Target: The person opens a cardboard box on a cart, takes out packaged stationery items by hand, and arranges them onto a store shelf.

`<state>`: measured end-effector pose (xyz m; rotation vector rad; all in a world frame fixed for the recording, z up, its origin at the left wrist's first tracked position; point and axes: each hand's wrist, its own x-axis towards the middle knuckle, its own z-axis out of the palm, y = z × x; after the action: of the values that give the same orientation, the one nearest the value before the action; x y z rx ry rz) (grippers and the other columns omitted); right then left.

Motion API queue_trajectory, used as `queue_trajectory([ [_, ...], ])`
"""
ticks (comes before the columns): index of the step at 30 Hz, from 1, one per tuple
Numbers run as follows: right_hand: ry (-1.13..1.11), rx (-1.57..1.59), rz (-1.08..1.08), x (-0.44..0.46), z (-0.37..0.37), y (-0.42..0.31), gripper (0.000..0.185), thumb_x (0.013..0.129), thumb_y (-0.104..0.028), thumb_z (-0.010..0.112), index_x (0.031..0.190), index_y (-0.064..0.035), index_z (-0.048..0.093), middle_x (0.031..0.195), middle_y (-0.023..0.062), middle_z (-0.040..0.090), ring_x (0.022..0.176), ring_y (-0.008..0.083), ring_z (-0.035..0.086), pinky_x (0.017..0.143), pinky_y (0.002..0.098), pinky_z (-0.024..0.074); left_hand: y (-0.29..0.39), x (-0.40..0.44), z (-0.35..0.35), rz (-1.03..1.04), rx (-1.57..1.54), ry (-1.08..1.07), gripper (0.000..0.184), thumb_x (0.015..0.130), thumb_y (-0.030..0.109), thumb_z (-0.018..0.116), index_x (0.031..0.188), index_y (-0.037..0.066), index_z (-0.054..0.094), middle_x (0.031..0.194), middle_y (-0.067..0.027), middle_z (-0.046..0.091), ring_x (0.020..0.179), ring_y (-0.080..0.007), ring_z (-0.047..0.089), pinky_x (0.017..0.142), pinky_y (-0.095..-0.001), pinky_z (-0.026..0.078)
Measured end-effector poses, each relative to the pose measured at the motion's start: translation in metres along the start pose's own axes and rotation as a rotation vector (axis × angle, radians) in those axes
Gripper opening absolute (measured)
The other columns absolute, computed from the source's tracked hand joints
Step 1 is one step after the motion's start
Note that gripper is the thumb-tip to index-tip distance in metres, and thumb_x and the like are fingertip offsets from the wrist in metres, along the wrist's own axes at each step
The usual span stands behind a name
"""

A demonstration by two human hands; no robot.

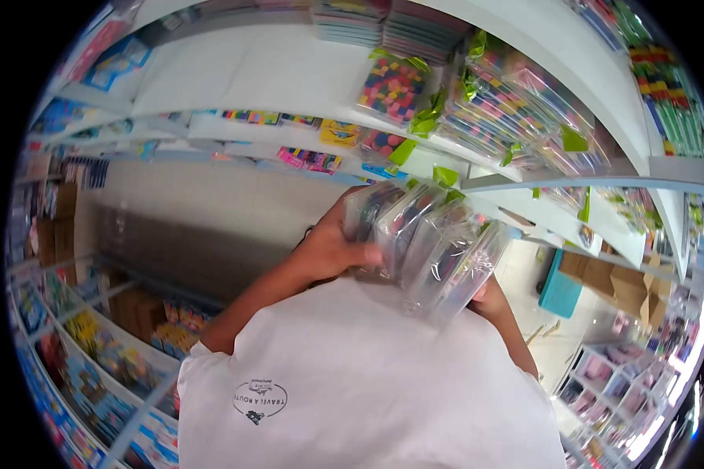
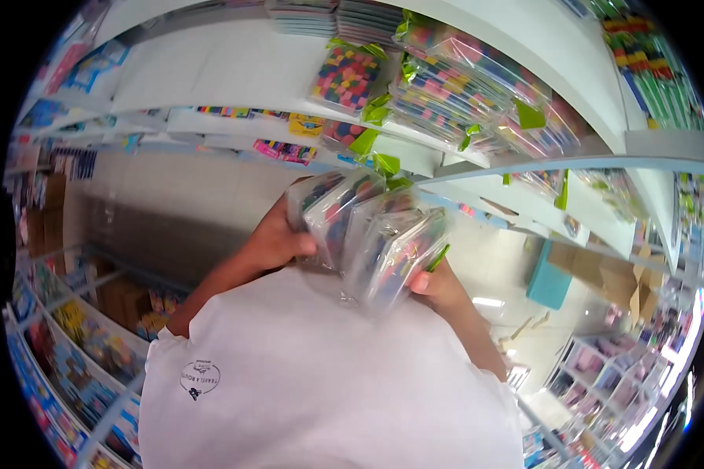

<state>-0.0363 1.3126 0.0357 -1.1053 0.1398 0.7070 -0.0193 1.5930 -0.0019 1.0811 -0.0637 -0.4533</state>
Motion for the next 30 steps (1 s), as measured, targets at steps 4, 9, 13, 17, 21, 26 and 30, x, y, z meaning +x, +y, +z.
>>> queue_trajectory([
  [4, 0.061, 0.041, -0.047, -0.007, 0.002, 0.036, 0.068, 0.069, -0.051, 0.089, 0.111, -0.0109, 0.055, 0.103, 0.0067, 0.066, 0.099, 0.0205, 0.065, 0.086, 0.0378, 0.0539, 0.006, 0.011, -0.011, -0.135, 0.025, -0.078, 0.092, 0.09, 0.049, 0.07, 0.152, -0.002, 0.026, 0.148, -0.0181, 0.044, 0.139, -0.0262, 0.04, 0.114, -0.0408, 0.035],
  [9, 0.346, 0.237, -0.081, -0.012, 0.018, 0.068, 0.077, 0.075, -0.044, 0.085, 0.132, -0.0116, 0.046, 0.114, 0.0067, 0.064, 0.108, 0.0209, 0.062, 0.093, 0.0396, 0.0522, -0.016, 0.039, -0.014, -0.333, 0.22, -0.033, 0.086, 0.095, 0.052, 0.062, 0.151, -0.002, 0.027, 0.144, -0.0171, 0.046, 0.133, -0.025, 0.046, 0.111, -0.0401, 0.038],
  [13, 0.404, 0.287, -0.075, -0.011, 0.004, 0.093, 0.08, 0.079, -0.044, 0.081, 0.139, -0.0103, 0.042, 0.127, 0.0069, 0.06, 0.117, 0.0209, 0.058, 0.102, 0.0403, 0.048, -0.054, 0.072, -0.009, -0.537, -0.061, -0.2, 0.071, 0.097, 0.052, 0.059, 0.145, 0.003, 0.038, 0.131, -0.0107, 0.055, 0.116, -0.0211, 0.059, 0.093, -0.0402, 0.054],
  [17, 0.379, 0.313, -0.111, 0.005, -0.032, 0.11, 0.08, 0.086, -0.047, 0.074, 0.146, -0.0087, 0.038, 0.135, 0.0108, 0.056, 0.127, 0.0239, 0.053, 0.108, 0.0421, 0.0432, -0.095, 0.103, -0.003, -0.634, -0.095, -0.136, 0.053, 0.096, 0.051, 0.06, 0.125, 0.006, 0.06, 0.112, -0.0072, 0.066, 0.101, -0.0203, 0.067, 0.078, -0.0396, 0.06],
  [21, 0.287, 0.258, -0.106, 0.046, -0.068, 0.087, 0.081, 0.088, -0.053, 0.068, 0.149, -0.0092, 0.037, 0.141, 0.0114, 0.052, 0.129, 0.0272, 0.053, 0.107, 0.0472, 0.0442, -0.144, 0.146, -0.015, -0.596, -0.218, -0.025, 0.062, 0.09, 0.052, 0.069, 0.126, 0.003, 0.059, 0.117, -0.0121, 0.066, 0.103, -0.0257, 0.069, 0.077, -0.0436, 0.061],
  [26, 0.189, 0.158, -0.021, 0.105, -0.118, 0.074, 0.073, 0.09, -0.053, 0.066, 0.147, -0.0191, 0.037, 0.141, 0.0074, 0.053, 0.124, 0.0251, 0.056, 0.1, 0.0513, 0.0477, -0.169, 0.18, -0.011, -0.502, -0.333, 0.177, 0.063, 0.09, 0.054, 0.069, 0.127, 0.004, 0.06, 0.12, -0.0102, 0.066, 0.102, -0.0239, 0.069, 0.084, -0.042, 0.059],
  [30, 0.219, -0.008, 0.069, 0.145, -0.139, 0.066, 0.067, 0.092, -0.057, 0.062, 0.146, -0.0204, 0.043, 0.143, 0.0017, 0.052, 0.125, 0.022, 0.055, 0.099, 0.0492, 0.0473, -0.226, 0.21, -0.034, -0.38, -0.43, 0.384, 0.056, 0.091, 0.046, 0.07, 0.129, 0.006, 0.059, 0.121, -0.0089, 0.065, 0.103, -0.022, 0.067, 0.081, -0.04, 0.058],
])
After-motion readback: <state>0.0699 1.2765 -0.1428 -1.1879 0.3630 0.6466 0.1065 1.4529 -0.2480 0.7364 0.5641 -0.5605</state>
